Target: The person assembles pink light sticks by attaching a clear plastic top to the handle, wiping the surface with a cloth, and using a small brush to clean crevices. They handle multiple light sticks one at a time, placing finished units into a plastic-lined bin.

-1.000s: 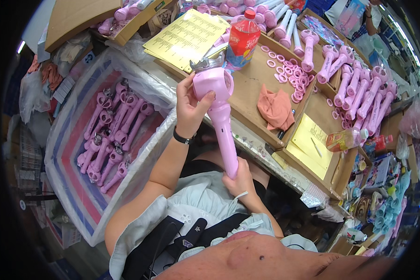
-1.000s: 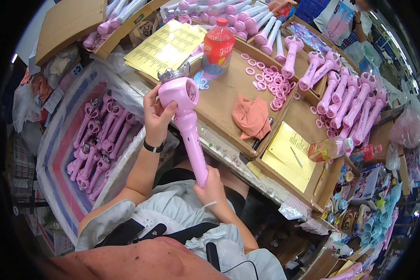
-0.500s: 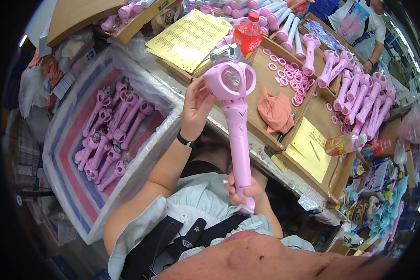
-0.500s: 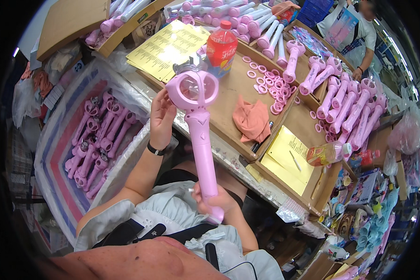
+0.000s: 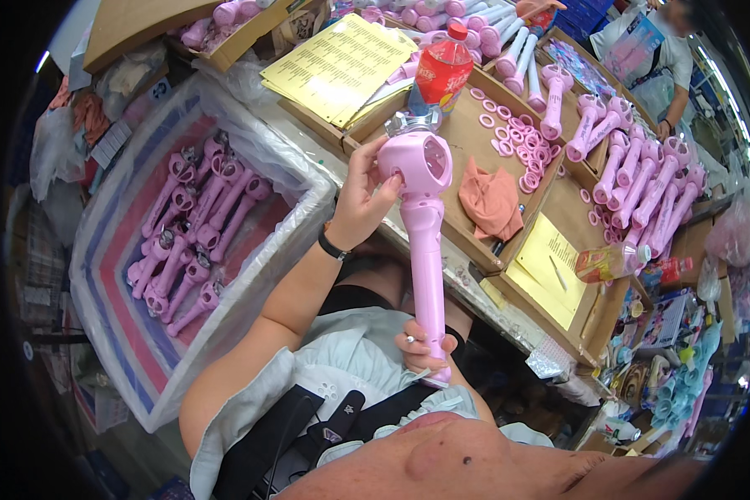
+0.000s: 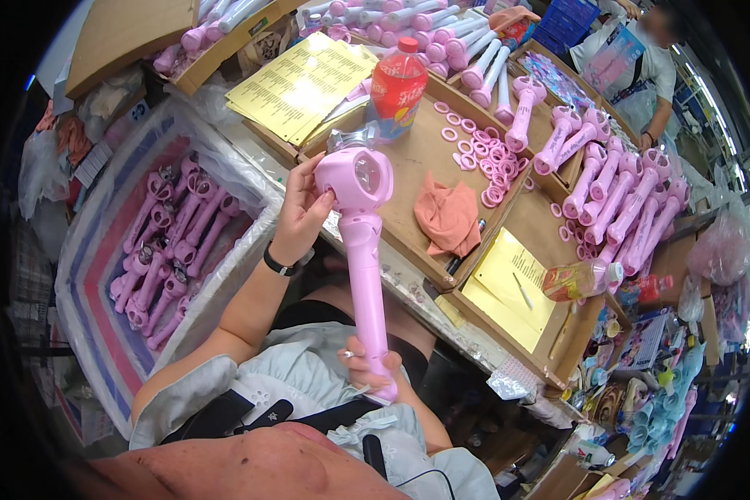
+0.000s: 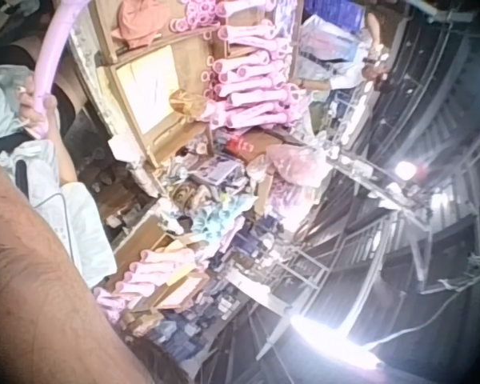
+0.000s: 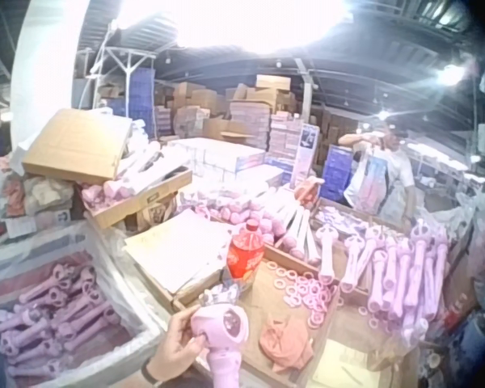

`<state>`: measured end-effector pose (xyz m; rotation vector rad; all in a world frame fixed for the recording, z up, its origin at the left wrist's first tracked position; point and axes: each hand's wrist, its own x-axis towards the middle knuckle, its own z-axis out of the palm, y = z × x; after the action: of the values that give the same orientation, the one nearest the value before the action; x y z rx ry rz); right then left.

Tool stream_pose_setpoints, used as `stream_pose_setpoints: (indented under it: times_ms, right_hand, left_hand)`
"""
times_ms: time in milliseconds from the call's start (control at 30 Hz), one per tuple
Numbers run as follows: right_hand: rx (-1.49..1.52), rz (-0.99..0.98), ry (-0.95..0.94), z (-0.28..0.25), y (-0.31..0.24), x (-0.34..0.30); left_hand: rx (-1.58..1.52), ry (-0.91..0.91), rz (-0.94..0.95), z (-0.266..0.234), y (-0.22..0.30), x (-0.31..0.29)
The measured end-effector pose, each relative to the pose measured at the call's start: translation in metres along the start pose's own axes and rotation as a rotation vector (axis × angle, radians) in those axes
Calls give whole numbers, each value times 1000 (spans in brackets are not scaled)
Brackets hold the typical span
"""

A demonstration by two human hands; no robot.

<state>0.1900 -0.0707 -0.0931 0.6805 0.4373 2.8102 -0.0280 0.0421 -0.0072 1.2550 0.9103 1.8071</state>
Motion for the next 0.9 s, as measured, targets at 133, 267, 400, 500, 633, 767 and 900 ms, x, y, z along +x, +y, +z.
stream_pose_setpoints:
  times_ms: [133, 267, 400, 500, 633, 767, 900]
  right_hand:
    - [-35, 5, 56, 8, 0, 2]
    - [-512, 15, 369, 29, -6, 11]
    - [-1523, 47, 742, 49, -20, 32]
    - [-2395, -240, 908, 70, -35, 53]
    - [-2774, -634, 880, 99, -68, 89]
    - [-3124, -865, 808, 116, -97, 100]
    - [-2999, -718, 1172, 155, -142, 37]
  left_hand:
    - [-101, 62, -5, 4, 1, -2]
    - [-583, 111, -275, 19, 2, -13]
    - [-959, 77, -625, 7, 4, -13]
    - [-881, 93, -438, -17, 7, -6]
    - [-639, 120, -405, -33, 16, -8]
    - [-551, 148, -529, -29, 21, -17]
    - [-545, 256, -567, -30, 19, -20]
